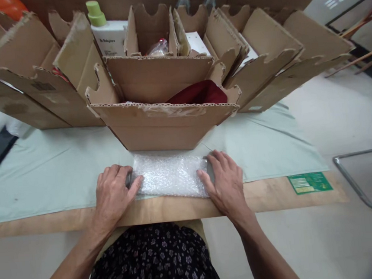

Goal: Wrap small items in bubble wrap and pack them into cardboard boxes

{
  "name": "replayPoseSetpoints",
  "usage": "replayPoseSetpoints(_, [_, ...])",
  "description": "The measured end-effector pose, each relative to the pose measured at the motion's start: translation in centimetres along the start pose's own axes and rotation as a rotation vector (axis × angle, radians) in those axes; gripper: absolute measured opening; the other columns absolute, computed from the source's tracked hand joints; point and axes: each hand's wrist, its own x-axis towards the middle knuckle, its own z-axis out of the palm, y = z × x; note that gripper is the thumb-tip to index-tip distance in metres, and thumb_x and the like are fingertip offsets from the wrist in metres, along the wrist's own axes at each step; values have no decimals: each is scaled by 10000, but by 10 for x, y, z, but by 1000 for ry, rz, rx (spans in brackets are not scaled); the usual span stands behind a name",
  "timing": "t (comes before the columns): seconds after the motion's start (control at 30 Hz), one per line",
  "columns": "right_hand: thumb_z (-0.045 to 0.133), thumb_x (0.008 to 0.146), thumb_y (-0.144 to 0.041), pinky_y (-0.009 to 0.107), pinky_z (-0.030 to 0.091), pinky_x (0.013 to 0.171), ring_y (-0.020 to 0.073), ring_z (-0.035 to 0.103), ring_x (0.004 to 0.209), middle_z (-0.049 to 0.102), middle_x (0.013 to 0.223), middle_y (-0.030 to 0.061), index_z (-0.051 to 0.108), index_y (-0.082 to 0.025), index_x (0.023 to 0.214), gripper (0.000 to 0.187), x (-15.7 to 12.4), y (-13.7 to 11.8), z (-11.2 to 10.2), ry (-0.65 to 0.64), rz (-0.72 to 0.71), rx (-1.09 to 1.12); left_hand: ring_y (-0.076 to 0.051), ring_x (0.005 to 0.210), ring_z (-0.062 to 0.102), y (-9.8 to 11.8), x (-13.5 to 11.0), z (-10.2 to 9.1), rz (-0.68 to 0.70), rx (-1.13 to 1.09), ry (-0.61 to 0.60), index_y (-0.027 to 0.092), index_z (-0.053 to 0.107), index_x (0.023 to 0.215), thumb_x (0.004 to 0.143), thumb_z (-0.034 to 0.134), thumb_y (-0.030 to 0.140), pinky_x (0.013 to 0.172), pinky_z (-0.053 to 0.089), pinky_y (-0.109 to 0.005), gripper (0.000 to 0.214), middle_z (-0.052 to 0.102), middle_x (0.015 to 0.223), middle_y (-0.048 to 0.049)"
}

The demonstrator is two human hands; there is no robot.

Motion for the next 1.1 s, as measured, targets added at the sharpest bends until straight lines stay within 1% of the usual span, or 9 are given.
replayPoseSetpoints(0.1, [539,1019,-461,594,482,1047,407,570,1361,667,1418,184,684,-183,1067,317,10,-4,-1,-33,-46,177,-292,805,659,7,1,0,-91,-142,-64,175,673,815,947,524,361,759,490,-422,272,707,852,-112])
replayPoseSetpoints(0.2, [619,982,-417,507,549,979,319,688,1169,744,1242,123,638,-221,932,204,2,-13,-15,-23,17,454,-221,684,623,8,-1,-15,-264,-383,-181,208,610,771,890,553,395,693,489,-366,229,662,738,-40])
replayPoseSetpoints(0.3, [679,960,-370,358,608,816,213,736,925,749,1059,63,637,-245,1121,208,-21,-33,-29,-13,151,727,-184,668,626,-5,-4,-42,-428,-615,-237,210,632,891,859,610,462,646,494,-310,254,652,736,-1])
replayPoseSetpoints(0.4, [650,985,-316,293,624,753,167,745,843,748,1022,30,483,-273,1491,534,-47,-62,-30,-118,152,946,-194,749,666,-30,1,-62,-457,-650,-218,199,645,1152,852,631,483,694,518,-309,413,691,811,-4])
replayPoseSetpoints(0.5, [624,986,-254,290,626,739,156,730,786,766,1009,27,426,-259,1581,627,-64,-88,-20,-246,81,910,-214,807,686,-51,20,-54,-353,-494,-235,196,630,1296,856,636,411,764,535,-342,490,725,861,-18])
replayPoseSetpoints(0.67, [539,1020,-183,302,619,784,175,740,829,790,1004,57,684,-217,1368,379,-68,-104,-11,-261,-95,750,-310,1034,680,-59,32,-16,-164,-253,-116,152,688,1238,858,649,250,968,539,-505,395,735,1042,-122])
replayPoseSetpoints(0.8, [531,1022,-200,302,608,796,191,755,874,798,990,68,774,-202,1170,285,-60,-102,-18,-326,-90,775,-309,1159,644,-40,-19,-33,90,-286,151,175,652,1280,935,613,160,1009,543,-527,348,686,1201,-143])
replayPoseSetpoints(0.97, [581,992,-353,335,604,796,218,757,872,797,986,92,785,-201,1146,298,-55,-100,-25,-473,129,919,-341,1426,496,-2,-97,-55,348,-409,-12,196,617,1377,898,654,138,1170,469,-550,484,624,1425,-140])
replayPoseSetpoints(1.1, [594,972,-477,306,558,643,174,668,635,705,707,37,736,-167,1231,428,-59,-97,-23,-665,323,1094,-270,1203,650,13,-101,-32,302,-455,113,187,675,1286,911,593,71,1064,554,-447,400,740,1178,-113])
